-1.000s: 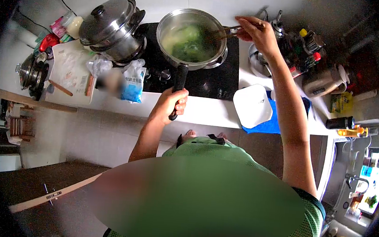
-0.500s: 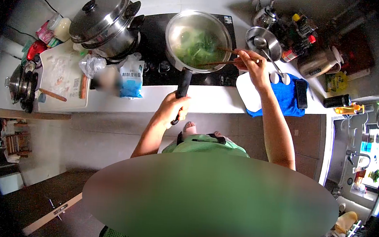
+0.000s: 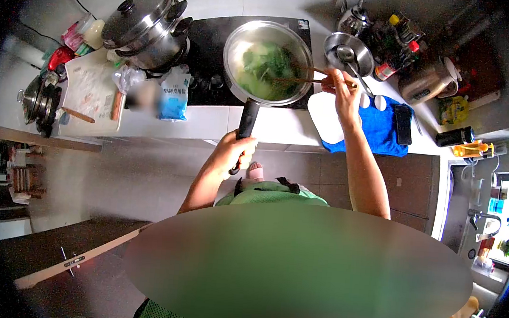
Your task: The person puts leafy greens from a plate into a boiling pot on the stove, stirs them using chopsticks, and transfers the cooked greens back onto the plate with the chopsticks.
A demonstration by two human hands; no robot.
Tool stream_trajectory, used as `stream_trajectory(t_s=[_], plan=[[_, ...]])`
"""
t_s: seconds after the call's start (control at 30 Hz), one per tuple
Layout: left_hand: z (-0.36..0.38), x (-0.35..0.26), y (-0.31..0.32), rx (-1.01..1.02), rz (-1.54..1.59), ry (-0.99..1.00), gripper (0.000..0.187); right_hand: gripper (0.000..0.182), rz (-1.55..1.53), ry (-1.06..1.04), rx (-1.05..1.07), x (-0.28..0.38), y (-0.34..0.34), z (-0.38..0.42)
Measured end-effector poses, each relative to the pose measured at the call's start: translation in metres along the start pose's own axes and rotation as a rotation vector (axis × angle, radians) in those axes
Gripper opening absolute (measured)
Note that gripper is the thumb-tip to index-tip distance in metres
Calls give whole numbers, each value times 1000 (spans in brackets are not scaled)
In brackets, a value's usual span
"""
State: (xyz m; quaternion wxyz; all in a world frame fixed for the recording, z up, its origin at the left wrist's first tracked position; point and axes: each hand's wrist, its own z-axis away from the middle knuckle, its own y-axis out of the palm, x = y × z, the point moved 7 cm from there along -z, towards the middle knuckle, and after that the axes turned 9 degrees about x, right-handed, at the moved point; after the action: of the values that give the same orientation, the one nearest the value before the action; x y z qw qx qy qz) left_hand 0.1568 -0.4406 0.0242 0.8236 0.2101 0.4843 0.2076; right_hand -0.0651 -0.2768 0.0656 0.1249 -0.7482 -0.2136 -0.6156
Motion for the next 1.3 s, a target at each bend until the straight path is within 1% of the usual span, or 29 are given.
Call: stream_trajectory(t_s=[0.07,0.1,0.17,0.23,0.3,0.37,0.43,0.5,0.53,0.67,0.7,0.77,0.87,1.1,1.17,1.23,1.3], plan=[[1,7,9,25,4,11,10,34,1,-8,-9,-1,-6,2],[2,9,13,22,1,16,10,34,6,-14,-22,-2,-10,2],[5,14,20,-18,15,30,13,35,28,-29,19,-1,-15,3],[5,23,25,-16,22,27,13,35,105,-33,24,7,-17,6],[4,32,29,-13,30,26,13,34,74,-31,26,3,-21,8],[3,39,33,-16,54,30,13,33,124,-10,19,3,-26,13],[3,44,39,-28,51,36,12,34,101,-29,-15,2,-32,16],[4,47,46,-44,48,41,12,36,-99,-15,-142,-10,-47,18],[4,48,51,-44,65,33,12,38,-86,-18,-201,-9,-52,21],[4,54,60,-64,74,38,11,41,-85,-15,-241,0,-60,28],[4,56,61,-66,75,37,11,41,-87,-13,-239,1,-61,29],[4,59,60,-56,85,33,11,44,-87,-82,-184,7,-62,29],[4,59,57,-64,68,21,12,45,-69,-78,-204,23,-59,36],[2,53,40,-9,42,-22,13,41,-66,-113,-271,43,-57,46],[2,49,35,-25,2,-27,13,41,-50,-122,-299,47,-55,48],[1,47,29,2,-14,-32,13,41,-39,-167,-303,53,-54,51],[-1,43,24,31,-31,-35,13,41,-51,-155,-311,56,-52,53]])
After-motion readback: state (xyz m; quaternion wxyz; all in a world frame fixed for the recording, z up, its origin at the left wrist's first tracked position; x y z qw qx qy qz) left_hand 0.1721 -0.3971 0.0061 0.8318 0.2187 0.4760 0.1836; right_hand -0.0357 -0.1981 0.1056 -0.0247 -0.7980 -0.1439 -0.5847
